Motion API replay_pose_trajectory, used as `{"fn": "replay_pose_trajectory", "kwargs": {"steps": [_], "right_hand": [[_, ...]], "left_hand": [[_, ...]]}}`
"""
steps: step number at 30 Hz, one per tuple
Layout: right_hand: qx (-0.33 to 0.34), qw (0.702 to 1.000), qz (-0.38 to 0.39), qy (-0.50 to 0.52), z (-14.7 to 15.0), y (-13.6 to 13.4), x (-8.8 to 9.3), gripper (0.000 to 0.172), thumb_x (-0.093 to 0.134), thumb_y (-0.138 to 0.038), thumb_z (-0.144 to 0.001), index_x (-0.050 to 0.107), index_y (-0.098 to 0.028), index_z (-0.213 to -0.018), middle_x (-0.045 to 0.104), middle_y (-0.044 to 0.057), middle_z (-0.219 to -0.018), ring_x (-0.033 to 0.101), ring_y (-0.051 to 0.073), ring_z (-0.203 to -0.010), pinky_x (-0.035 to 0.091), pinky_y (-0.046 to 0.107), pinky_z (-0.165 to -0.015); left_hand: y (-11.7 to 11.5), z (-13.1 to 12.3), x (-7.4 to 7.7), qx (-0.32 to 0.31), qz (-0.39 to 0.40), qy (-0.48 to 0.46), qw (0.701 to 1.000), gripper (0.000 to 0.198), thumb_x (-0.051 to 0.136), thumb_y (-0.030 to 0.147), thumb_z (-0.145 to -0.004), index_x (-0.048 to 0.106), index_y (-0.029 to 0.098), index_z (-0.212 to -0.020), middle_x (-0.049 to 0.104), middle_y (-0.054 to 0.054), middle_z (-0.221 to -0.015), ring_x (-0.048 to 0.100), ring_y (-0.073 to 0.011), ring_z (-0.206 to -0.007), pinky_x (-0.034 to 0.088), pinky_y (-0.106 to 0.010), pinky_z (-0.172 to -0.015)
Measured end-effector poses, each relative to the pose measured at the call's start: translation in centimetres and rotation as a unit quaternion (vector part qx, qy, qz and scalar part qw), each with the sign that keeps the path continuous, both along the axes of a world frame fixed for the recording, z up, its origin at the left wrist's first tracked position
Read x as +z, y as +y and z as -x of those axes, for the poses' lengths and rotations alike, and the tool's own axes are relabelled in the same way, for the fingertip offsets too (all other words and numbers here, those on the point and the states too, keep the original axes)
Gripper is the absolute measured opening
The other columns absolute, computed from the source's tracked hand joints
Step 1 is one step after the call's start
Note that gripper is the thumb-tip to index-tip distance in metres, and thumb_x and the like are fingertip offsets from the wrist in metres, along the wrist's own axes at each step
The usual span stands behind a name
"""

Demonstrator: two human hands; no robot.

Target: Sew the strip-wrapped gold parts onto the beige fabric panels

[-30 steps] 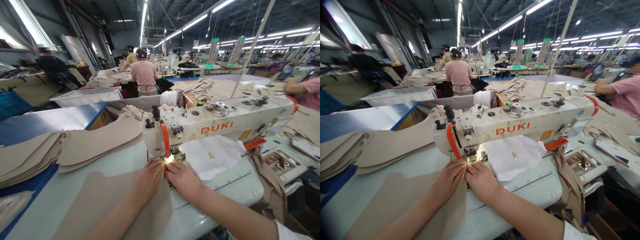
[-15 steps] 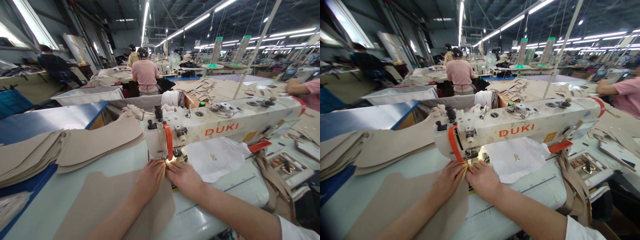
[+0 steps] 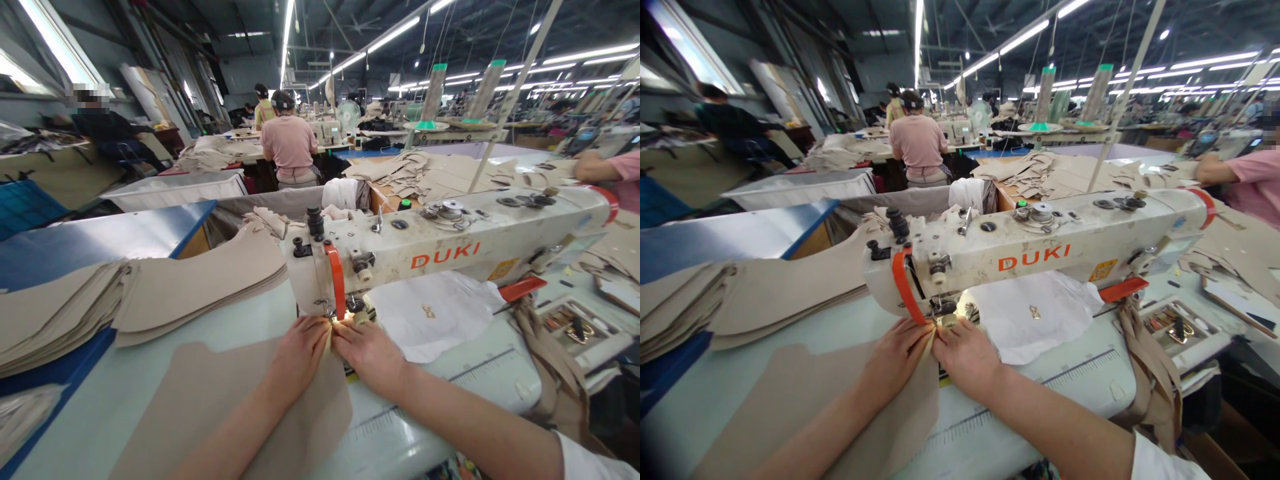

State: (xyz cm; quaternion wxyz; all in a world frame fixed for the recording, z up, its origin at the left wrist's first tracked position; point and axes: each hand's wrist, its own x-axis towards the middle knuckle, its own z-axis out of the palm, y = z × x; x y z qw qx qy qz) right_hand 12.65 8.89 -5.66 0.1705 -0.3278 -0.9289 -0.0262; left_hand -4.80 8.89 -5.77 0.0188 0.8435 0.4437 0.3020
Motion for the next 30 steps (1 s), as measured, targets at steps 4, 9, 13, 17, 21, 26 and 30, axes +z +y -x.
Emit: {"fn": "replay_pose_trajectory", "kwargs": {"steps": [4,9,13,17,21,26,30], "right_hand": [[-0.001,1.000,0.002,0.004,-0.1,-0.1,0.0,0.006,0.059,-0.016,-0.089,0.062,-0.014,-0.093,0.066,0.008,-0.101,0.058,0.022,-0.093,0.046,0.035,-0.076],[0.024,1.000,-0.008,0.019,-0.4,-0.3,0.0,0.007,0.056,-0.016,-0.091,0.062,-0.013,-0.093,0.067,0.008,-0.099,0.058,0.020,-0.093,0.045,0.032,-0.080],[0.030,0.999,-0.008,0.009,-0.5,-0.2,0.0,0.007,0.057,-0.017,-0.091,0.063,-0.013,-0.090,0.067,0.008,-0.099,0.058,0.020,-0.092,0.045,0.032,-0.082],[0.027,1.000,-0.008,0.003,-0.5,-0.2,-0.1,0.005,0.060,-0.017,-0.089,0.063,-0.013,-0.090,0.067,0.007,-0.101,0.058,0.020,-0.094,0.045,0.032,-0.083],[0.026,1.000,-0.005,-0.004,-0.4,-0.2,0.1,0.005,0.063,-0.016,-0.087,0.063,-0.013,-0.090,0.067,0.007,-0.100,0.058,0.021,-0.094,0.045,0.033,-0.082],[0.013,1.000,0.001,-0.016,-0.3,-0.1,0.3,0.004,0.061,-0.016,-0.088,0.063,-0.013,-0.089,0.067,0.007,-0.099,0.058,0.021,-0.093,0.045,0.033,-0.078],[0.012,1.000,-0.004,-0.017,-0.3,0.1,0.1,0.005,0.059,-0.015,-0.089,0.063,-0.013,-0.090,0.067,0.008,-0.100,0.058,0.021,-0.093,0.045,0.033,-0.077]], "left_hand": [[-0.3,0.1,-0.3,0.004,-0.008,0.005,1.000,0.027,0.039,0.018,-0.093,0.066,0.016,-0.093,0.070,-0.008,-0.091,0.063,-0.0196,-0.089,0.056,-0.036,-0.081],[-0.9,0.2,-0.5,0.026,-0.019,0.054,0.998,0.031,0.036,0.017,-0.094,0.064,0.015,-0.105,0.070,-0.010,-0.103,0.062,-0.0207,-0.101,0.054,-0.039,-0.090],[-1.0,0.4,-0.7,0.022,-0.017,0.096,0.995,0.034,0.032,0.015,-0.095,0.063,0.011,-0.106,0.069,-0.011,-0.108,0.063,-0.0199,-0.105,0.053,-0.035,-0.092],[-1.0,0.5,-0.7,0.015,-0.018,0.121,0.992,0.036,0.029,0.015,-0.095,0.062,0.009,-0.108,0.068,-0.012,-0.111,0.062,-0.0197,-0.108,0.052,-0.032,-0.094],[-1.0,0.5,-0.7,0.004,-0.024,0.145,0.989,0.037,0.029,0.012,-0.094,0.062,0.008,-0.108,0.068,-0.014,-0.111,0.060,-0.0213,-0.111,0.050,-0.033,-0.097],[-0.9,0.6,-1.1,0.010,-0.026,0.152,0.988,0.033,0.034,0.012,-0.092,0.061,0.012,-0.110,0.068,-0.014,-0.114,0.061,-0.0217,-0.110,0.052,-0.034,-0.094],[-0.7,0.6,-1.0,0.008,-0.020,0.142,0.990,0.033,0.033,0.012,-0.092,0.062,0.012,-0.108,0.068,-0.014,-0.111,0.061,-0.0218,-0.111,0.050,-0.035,-0.097]]}}
